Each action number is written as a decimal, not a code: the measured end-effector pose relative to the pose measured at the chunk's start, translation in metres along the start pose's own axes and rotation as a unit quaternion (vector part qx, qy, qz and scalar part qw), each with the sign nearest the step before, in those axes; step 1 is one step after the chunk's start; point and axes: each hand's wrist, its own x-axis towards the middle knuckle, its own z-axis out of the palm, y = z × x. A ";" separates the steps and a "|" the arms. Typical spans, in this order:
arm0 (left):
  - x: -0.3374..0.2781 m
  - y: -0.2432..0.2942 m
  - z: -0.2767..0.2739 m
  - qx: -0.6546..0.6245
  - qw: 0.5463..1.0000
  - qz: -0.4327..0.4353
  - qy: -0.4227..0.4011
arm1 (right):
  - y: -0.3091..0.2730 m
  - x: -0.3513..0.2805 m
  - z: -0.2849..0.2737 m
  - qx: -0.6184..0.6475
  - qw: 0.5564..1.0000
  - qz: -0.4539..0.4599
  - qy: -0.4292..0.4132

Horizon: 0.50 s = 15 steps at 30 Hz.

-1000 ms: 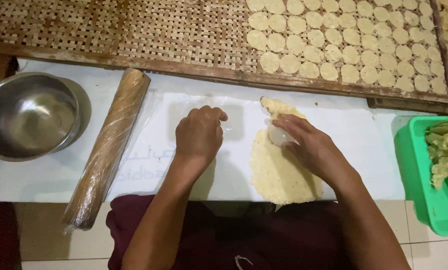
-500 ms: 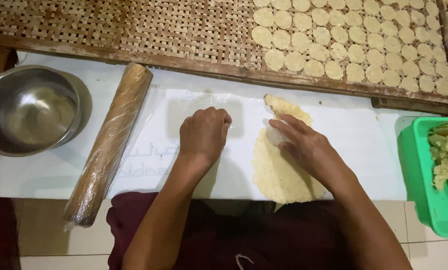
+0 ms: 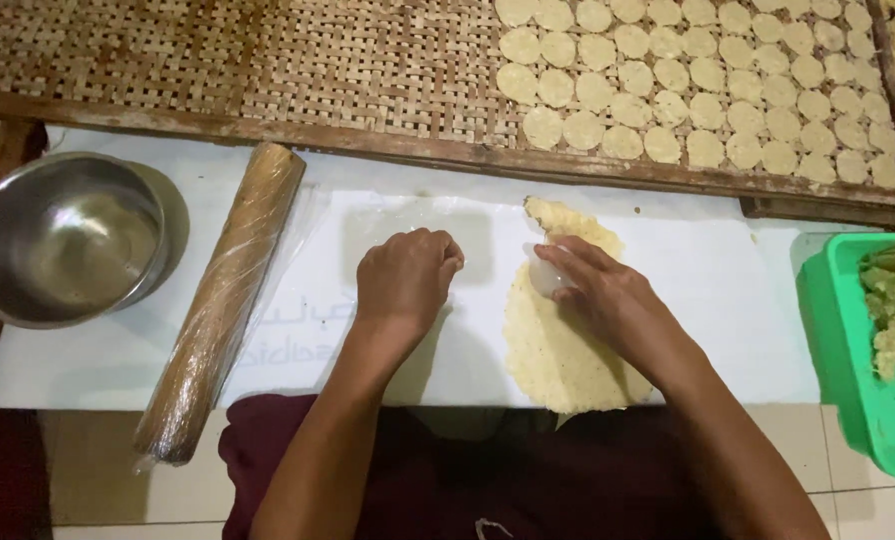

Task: Rolling out dough and cutting it into small circular shapes using a plastic mold.

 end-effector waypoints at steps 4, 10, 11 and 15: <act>-0.002 -0.001 -0.002 -0.003 1.000 -0.003 -0.017 | -0.018 0.007 -0.011 0.013 0.987 0.140 -0.072; -0.001 0.003 -0.006 -0.006 1.000 0.001 -0.020 | -0.018 0.006 -0.010 -0.010 0.992 0.118 -0.041; 0.000 0.004 -0.007 -0.002 1.000 -0.006 -0.026 | -0.015 0.007 -0.010 0.008 0.995 0.095 -0.029; 0.000 0.011 -0.012 0.026 0.998 -0.020 -0.047 | -0.009 0.006 -0.006 0.013 0.997 0.070 -0.009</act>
